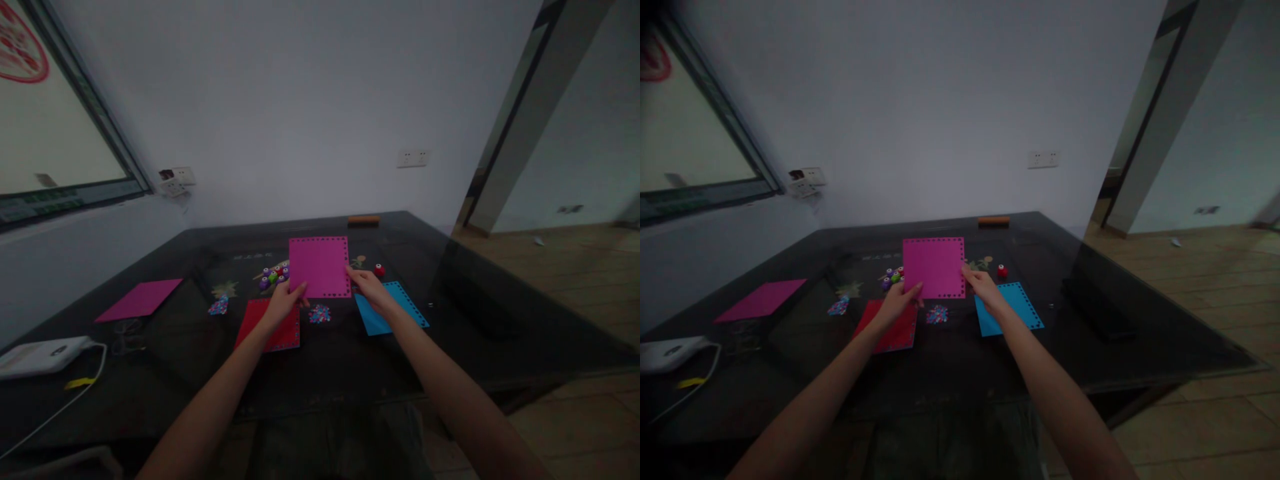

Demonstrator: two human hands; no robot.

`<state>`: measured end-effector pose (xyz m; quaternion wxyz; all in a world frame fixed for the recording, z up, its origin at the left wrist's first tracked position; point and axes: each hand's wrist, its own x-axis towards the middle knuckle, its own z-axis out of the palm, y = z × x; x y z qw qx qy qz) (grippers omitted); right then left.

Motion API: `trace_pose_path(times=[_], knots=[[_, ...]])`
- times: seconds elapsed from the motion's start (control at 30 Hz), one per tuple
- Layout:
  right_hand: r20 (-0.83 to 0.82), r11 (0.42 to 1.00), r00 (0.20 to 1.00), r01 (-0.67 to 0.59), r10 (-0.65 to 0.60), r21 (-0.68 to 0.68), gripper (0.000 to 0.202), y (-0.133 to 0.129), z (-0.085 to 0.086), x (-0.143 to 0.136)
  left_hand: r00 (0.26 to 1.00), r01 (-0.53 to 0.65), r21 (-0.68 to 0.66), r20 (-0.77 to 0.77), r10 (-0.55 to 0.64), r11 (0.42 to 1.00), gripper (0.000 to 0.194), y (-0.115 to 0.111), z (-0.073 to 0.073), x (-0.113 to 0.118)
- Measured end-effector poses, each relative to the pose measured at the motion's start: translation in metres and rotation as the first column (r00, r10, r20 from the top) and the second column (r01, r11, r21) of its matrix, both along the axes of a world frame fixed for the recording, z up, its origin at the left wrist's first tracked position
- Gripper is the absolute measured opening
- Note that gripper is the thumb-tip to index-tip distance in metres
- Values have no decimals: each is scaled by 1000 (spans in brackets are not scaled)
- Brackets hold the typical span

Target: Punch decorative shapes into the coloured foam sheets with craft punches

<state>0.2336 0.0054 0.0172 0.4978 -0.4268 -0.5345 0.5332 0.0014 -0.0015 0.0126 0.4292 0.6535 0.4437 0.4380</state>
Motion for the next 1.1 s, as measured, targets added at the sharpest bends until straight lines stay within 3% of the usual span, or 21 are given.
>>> trace_pose_path(times=[0.37, 0.6, 1.1], knots=[[-72, 1000, 997, -11, 11, -9, 34, -2, -1, -6, 998, -23, 67, -58, 27, 997, 39, 4, -1, -5], [-129, 999, 991, -26, 21, -44, 39, -3, 2, -5, 995, -67, 52, -76, 71, 996, 39, 4, 3, -7], [-143, 998, 988, -67, 64, -13, 43, -2, 3, -2, 986, -47, 141, -151, 69, 989, 41, 5, 7, -10]])
